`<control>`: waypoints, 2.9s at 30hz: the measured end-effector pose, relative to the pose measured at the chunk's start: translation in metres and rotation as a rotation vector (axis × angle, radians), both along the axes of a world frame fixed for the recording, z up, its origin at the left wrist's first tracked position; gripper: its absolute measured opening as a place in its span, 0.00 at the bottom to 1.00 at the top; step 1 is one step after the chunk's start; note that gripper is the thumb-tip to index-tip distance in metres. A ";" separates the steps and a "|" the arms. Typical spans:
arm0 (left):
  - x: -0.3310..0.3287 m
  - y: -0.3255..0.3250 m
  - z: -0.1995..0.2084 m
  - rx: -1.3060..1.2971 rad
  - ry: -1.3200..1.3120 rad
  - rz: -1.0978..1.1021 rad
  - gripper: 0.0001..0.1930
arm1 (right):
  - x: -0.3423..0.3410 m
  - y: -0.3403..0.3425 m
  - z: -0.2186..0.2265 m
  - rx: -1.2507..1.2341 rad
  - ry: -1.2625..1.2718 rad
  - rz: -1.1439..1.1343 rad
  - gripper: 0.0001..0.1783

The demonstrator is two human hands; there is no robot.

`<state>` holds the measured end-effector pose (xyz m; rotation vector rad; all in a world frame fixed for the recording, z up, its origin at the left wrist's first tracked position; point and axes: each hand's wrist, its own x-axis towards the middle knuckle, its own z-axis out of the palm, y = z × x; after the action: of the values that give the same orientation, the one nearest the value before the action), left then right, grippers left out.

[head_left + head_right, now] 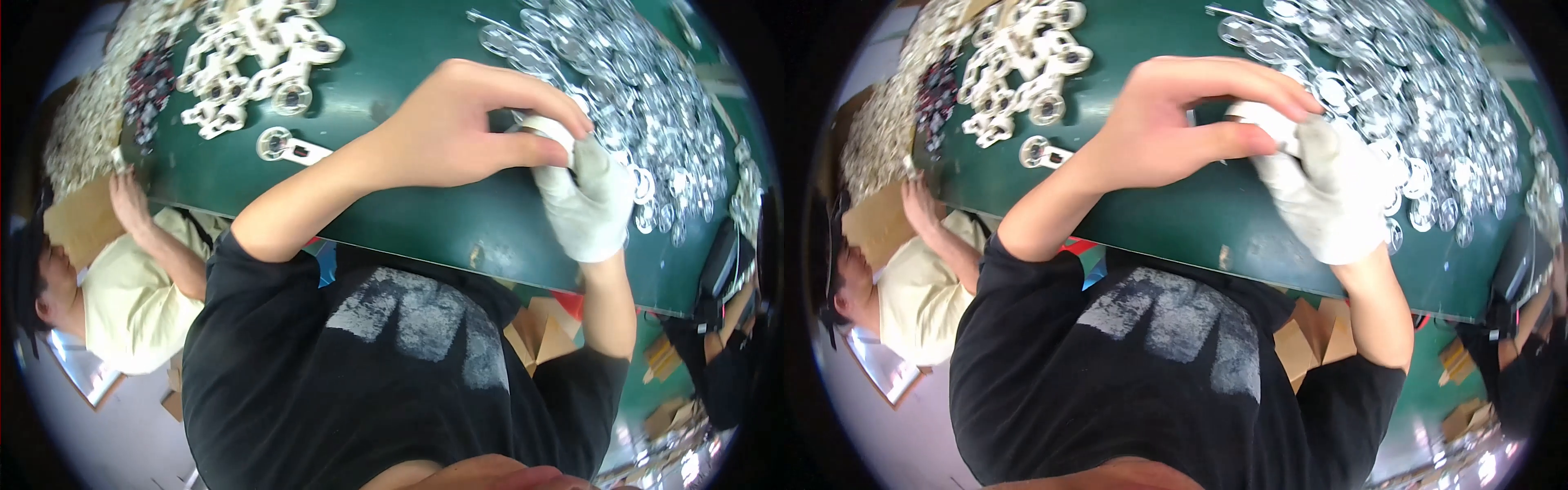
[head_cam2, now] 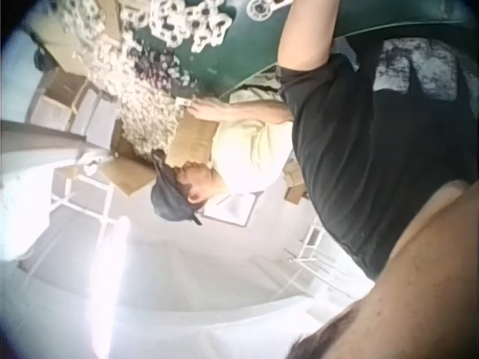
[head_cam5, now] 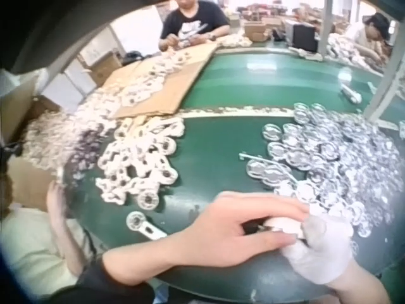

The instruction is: The person assembles small circular metal components onto white plastic frames by hand at a factory workbench.

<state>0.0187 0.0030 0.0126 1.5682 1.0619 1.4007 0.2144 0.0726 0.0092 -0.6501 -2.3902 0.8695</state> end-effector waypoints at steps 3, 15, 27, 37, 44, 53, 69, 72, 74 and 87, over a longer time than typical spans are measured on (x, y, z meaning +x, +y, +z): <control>-0.014 0.016 0.015 -0.187 0.308 0.105 0.12 | -0.004 0.005 0.003 -0.244 -0.059 -0.114 0.17; -0.180 0.081 0.038 -0.488 1.265 0.697 0.26 | -0.004 0.008 0.003 -0.292 -0.008 -0.102 0.18; -0.162 0.025 0.045 -0.625 1.441 0.774 0.20 | -0.007 0.010 0.006 -0.277 -0.040 -0.098 0.18; -0.166 0.022 0.021 -0.391 1.329 1.059 0.12 | -0.008 0.011 0.000 -0.096 -0.007 -0.088 0.16; -0.150 0.022 0.027 -0.260 0.614 1.012 0.10 | -0.007 0.010 0.002 -0.136 -0.038 -0.111 0.16; -0.075 -0.003 0.029 0.276 0.278 0.735 0.08 | 0.000 0.017 0.017 -0.799 0.047 0.121 0.24; -0.053 0.111 0.024 0.104 1.138 0.232 0.25 | 0.007 0.049 0.006 -0.913 0.431 -0.185 0.14; -0.053 0.118 0.030 -0.143 1.423 0.133 0.23 | 0.003 0.041 0.015 -0.830 0.307 -0.317 0.08; -0.088 0.134 0.000 0.048 1.144 -0.008 0.19 | 0.001 0.042 0.017 -0.807 0.266 -0.286 0.09; -0.021 0.025 0.027 0.300 0.927 0.423 0.32 | -0.004 0.020 0.021 -0.378 -0.170 -0.172 0.16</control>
<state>-0.0025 0.0279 0.0395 2.4182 1.8659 1.1014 0.2101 0.0927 0.0297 -1.0971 -2.2869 1.2447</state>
